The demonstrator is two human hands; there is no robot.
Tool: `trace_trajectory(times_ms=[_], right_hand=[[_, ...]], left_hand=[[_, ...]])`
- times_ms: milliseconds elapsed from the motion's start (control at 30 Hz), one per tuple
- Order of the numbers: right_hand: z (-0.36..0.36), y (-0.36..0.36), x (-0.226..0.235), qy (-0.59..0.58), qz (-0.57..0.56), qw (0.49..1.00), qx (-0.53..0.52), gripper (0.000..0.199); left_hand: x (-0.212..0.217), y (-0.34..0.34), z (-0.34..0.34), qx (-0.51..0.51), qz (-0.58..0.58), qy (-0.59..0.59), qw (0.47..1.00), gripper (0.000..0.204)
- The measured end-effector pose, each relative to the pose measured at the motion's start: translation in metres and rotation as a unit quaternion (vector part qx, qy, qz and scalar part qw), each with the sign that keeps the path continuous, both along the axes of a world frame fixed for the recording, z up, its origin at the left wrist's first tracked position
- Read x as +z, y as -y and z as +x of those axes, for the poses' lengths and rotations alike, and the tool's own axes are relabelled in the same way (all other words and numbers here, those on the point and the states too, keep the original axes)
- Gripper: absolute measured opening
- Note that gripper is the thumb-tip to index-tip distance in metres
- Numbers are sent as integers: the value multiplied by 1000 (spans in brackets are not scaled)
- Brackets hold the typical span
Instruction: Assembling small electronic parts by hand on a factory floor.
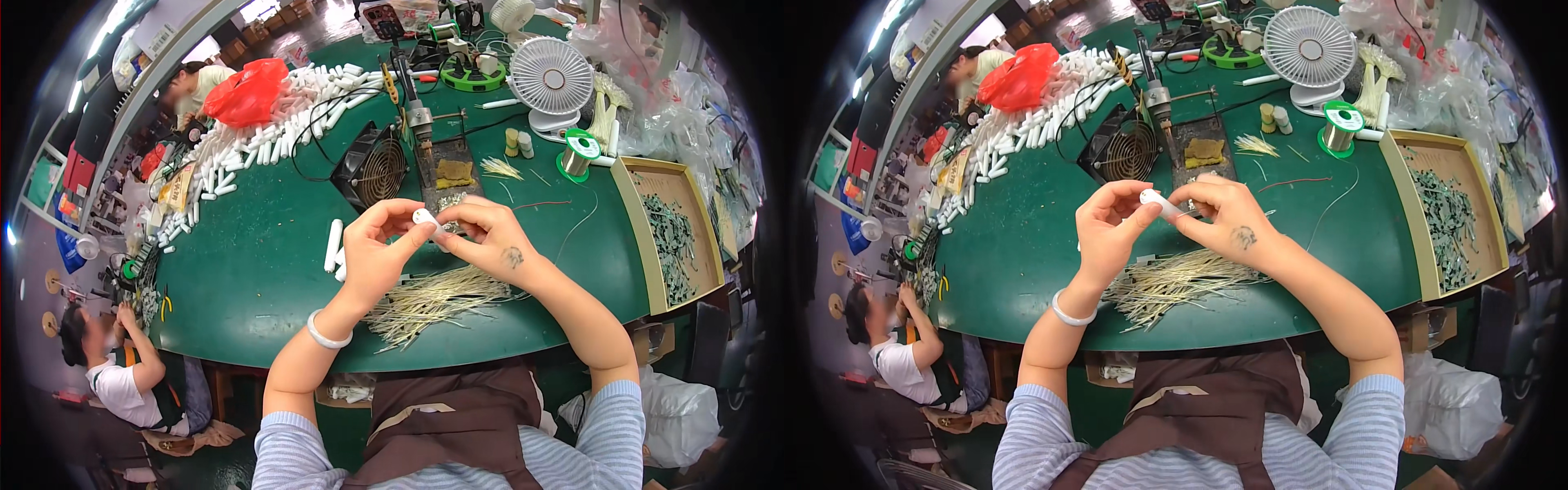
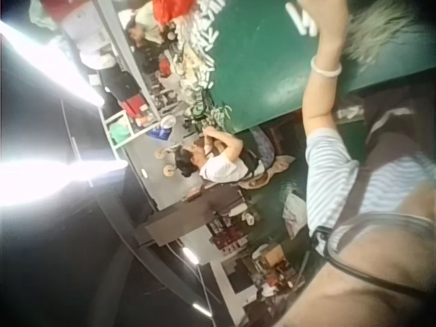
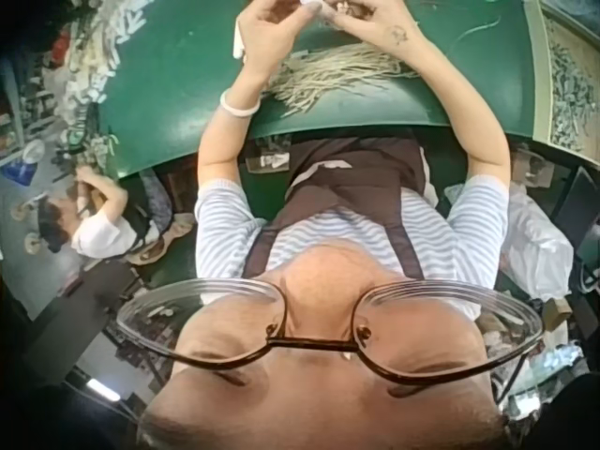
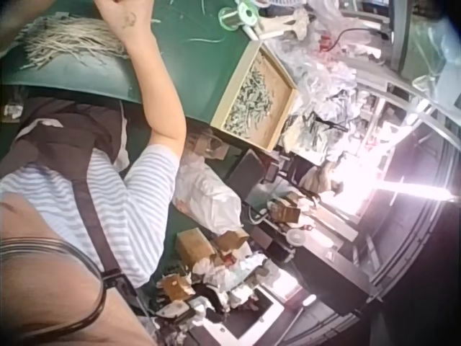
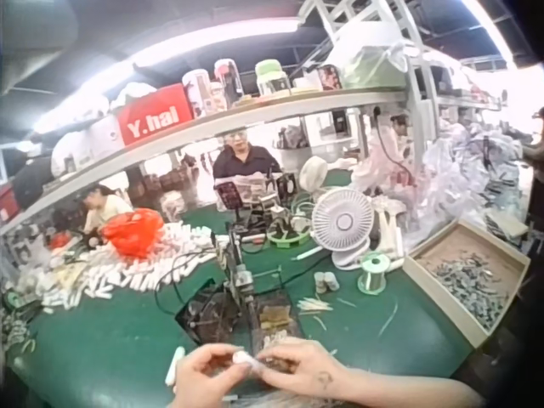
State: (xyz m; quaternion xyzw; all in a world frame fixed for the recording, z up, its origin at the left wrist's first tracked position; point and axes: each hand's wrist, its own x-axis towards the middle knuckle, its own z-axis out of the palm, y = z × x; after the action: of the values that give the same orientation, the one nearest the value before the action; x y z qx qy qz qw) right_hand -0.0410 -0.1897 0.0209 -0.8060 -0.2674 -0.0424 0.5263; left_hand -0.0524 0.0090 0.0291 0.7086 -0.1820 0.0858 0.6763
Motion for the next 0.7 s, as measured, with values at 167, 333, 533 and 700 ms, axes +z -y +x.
trace_trajectory(times_ms=[167, 333, 533, 700], right_hand=[[-7, -10, 0, -27, 51, 998, -6, 28], [7, -3, -8, -94, 65, 992, -47, 21], [2, -8, -12, -96, -16, 995, -15, 23], [1, -8, -15, -78, -42, 996, -1, 22]], left_hand=[[0, 0, 0, -14, -45, -47, 998, 22], [5, -36, 15, -49, 165, -102, 980, 17], [-12, -53, 13, -155, 427, -28, 890, 14], [-23, -51, 11, -152, 438, -33, 886, 10]])
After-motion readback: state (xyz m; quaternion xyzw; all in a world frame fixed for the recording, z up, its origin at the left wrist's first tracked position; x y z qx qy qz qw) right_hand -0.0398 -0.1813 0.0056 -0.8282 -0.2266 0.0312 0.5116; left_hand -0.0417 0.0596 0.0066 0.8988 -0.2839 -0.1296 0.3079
